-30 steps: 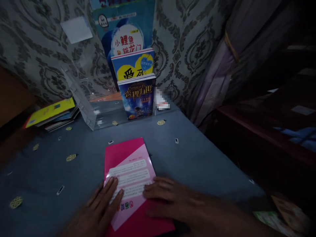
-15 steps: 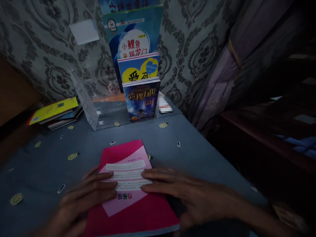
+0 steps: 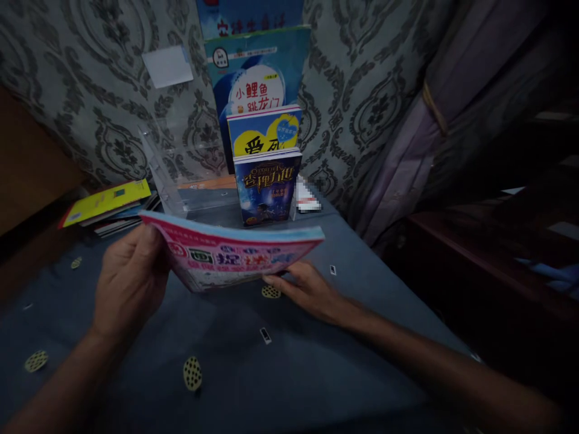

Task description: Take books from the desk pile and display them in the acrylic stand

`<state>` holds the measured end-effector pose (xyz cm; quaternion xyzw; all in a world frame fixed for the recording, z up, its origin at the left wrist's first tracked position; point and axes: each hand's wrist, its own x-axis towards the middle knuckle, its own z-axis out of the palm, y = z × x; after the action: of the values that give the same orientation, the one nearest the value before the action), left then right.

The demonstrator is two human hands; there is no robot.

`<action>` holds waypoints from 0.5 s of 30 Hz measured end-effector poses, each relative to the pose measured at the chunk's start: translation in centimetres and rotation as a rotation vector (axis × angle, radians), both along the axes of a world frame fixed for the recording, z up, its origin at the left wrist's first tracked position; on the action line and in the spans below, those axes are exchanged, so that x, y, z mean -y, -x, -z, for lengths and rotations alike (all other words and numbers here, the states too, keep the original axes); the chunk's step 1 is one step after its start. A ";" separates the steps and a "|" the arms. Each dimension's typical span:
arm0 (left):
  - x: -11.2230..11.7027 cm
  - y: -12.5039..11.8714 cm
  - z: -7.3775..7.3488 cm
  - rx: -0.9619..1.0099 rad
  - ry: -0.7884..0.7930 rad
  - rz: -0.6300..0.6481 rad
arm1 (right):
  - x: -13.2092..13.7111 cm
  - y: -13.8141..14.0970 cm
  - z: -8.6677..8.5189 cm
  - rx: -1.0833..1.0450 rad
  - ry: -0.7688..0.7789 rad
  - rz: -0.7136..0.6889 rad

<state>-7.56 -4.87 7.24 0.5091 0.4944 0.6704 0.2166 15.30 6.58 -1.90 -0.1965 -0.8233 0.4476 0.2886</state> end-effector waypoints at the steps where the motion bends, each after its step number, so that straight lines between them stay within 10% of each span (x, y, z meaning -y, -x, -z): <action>1: -0.7 0.4 0.0 0.033 -0.015 0.020 | 0.2 0.1 -0.2 -0.032 0.027 0.003; 9: -4.0 4.1 3.1 -0.073 0.035 0.038 | 1.4 1.5 -0.6 -0.179 0.366 0.025; 15: -4.2 6.7 6.2 -0.271 0.449 -0.020 | 0.6 1.9 0.1 0.111 0.538 -0.017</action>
<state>-14.23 -0.67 1.08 0.5288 0.6602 0.4716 0.2493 13.42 5.99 -1.98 -0.2836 -0.6909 0.6411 0.1766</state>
